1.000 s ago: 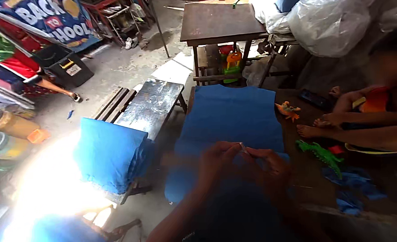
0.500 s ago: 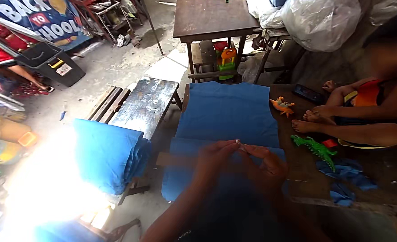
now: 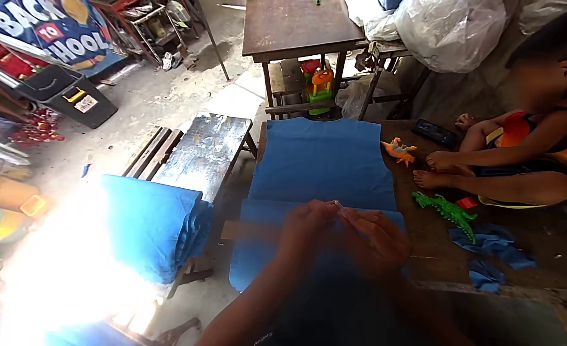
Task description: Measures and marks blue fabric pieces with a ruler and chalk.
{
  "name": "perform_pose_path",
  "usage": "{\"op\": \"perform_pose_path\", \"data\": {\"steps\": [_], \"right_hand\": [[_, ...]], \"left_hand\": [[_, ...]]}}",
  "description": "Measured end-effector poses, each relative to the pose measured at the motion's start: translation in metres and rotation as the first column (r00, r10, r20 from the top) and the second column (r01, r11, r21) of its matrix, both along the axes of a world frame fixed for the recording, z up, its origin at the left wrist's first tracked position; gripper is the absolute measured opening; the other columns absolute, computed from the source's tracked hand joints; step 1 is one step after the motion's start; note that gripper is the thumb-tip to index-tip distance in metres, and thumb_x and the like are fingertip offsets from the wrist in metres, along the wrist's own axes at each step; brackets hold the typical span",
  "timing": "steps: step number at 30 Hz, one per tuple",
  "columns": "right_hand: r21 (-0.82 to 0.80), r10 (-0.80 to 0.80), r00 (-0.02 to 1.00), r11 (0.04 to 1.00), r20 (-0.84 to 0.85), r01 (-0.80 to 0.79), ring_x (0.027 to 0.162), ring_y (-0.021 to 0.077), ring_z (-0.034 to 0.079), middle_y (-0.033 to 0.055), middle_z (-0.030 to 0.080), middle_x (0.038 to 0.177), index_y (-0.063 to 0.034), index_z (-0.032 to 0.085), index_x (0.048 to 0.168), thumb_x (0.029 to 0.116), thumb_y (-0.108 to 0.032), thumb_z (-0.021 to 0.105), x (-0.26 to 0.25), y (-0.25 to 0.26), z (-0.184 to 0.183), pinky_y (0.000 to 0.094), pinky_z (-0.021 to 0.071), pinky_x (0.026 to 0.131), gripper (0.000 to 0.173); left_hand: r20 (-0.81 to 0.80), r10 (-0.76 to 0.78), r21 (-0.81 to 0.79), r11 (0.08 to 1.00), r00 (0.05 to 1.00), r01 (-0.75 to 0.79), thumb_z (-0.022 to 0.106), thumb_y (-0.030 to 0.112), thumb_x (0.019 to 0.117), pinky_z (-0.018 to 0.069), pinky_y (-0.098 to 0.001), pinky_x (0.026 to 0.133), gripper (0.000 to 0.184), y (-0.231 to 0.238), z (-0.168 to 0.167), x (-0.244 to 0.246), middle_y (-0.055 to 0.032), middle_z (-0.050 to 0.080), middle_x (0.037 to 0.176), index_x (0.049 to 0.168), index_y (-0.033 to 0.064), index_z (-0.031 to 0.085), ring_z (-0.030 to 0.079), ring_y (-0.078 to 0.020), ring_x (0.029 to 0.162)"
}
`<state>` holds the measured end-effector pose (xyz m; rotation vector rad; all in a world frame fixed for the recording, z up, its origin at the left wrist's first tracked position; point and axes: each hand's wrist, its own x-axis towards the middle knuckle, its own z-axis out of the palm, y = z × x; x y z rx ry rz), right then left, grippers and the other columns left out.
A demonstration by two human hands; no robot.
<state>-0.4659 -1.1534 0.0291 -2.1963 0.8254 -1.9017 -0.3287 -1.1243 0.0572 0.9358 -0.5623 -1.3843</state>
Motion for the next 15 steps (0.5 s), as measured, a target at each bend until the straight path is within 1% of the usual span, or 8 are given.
{"op": "perform_pose_path", "data": {"steps": [2,5,8,10,13,15], "right_hand": [[-0.021,-0.019,1.000,1.000,-0.020,0.018,0.085,0.0110,0.070,0.0089,0.074,0.087,0.0006,0.073,0.092,0.0919,-0.004,0.072,0.000,0.000,0.000,0.0200,0.0564,0.082,0.005],[-0.045,-0.051,0.997,0.998,-0.052,0.049,0.084,0.0118,0.070,0.0091,0.074,0.087,0.0002,0.074,0.093,0.0925,-0.005,0.071,-0.001,0.001,0.000,0.0209,0.0561,0.081,0.006],[-0.049,-0.057,0.997,0.997,-0.047,0.054,0.084,0.0113,0.070,0.0085,0.074,0.086,-0.0002,0.074,0.092,0.0921,-0.005,0.071,0.000,0.000,0.000,0.0203,0.0561,0.081,0.005],[-0.036,-0.054,0.998,0.998,-0.032,0.053,0.083,0.0104,0.070,0.0080,0.073,0.085,-0.0003,0.073,0.091,0.0919,-0.005,0.071,0.000,0.000,0.001,0.0194,0.0560,0.081,0.005],[-0.007,-0.056,0.998,0.998,-0.014,0.055,0.083,0.0097,0.070,0.0079,0.074,0.084,-0.0002,0.072,0.089,0.0914,-0.006,0.072,0.001,-0.001,0.003,0.0184,0.0559,0.081,0.006],[-0.005,-0.062,0.998,0.998,-0.022,0.062,0.084,0.0094,0.071,0.0078,0.074,0.085,-0.0005,0.072,0.089,0.0918,-0.006,0.072,0.002,-0.001,0.004,0.0185,0.0560,0.081,0.006]], "left_hand": [[-0.022,0.023,-0.005,1.000,1.000,-0.023,0.059,-0.001,0.0924,0.0577,-0.0313,0.084,0.022,-0.001,0.002,-0.002,-0.0022,0.067,0.076,0.073,0.0077,0.067,0.067,-0.0114,0.079],[-0.024,0.028,-0.022,0.999,0.999,-0.029,0.059,-0.002,0.0914,0.0577,-0.0316,0.084,0.024,-0.004,0.004,-0.004,-0.0020,0.066,0.075,0.071,0.0083,0.065,0.066,-0.0115,0.078],[-0.009,0.062,-0.053,0.997,0.998,-0.062,0.058,-0.003,0.0896,0.0584,-0.0305,0.081,0.025,-0.006,0.003,-0.007,-0.0012,0.065,0.072,0.068,0.0090,0.063,0.066,-0.0104,0.074],[0.019,0.073,-0.062,0.995,0.997,-0.072,0.059,-0.003,0.0905,0.0590,-0.0303,0.081,0.023,-0.005,0.002,-0.009,-0.0014,0.066,0.073,0.071,0.0082,0.064,0.067,-0.0104,0.075],[0.072,0.051,-0.082,0.996,0.996,-0.045,0.065,0.000,0.0930,0.0597,-0.0306,0.084,0.015,-0.002,0.002,-0.003,-0.0037,0.071,0.081,0.080,0.0048,0.071,0.070,-0.0116,0.080],[0.085,0.027,-0.098,0.995,0.996,-0.019,0.065,0.002,0.0936,0.0593,-0.0301,0.084,0.014,-0.001,0.003,0.002,-0.0038,0.072,0.083,0.081,0.0051,0.072,0.070,-0.0111,0.082]]}}
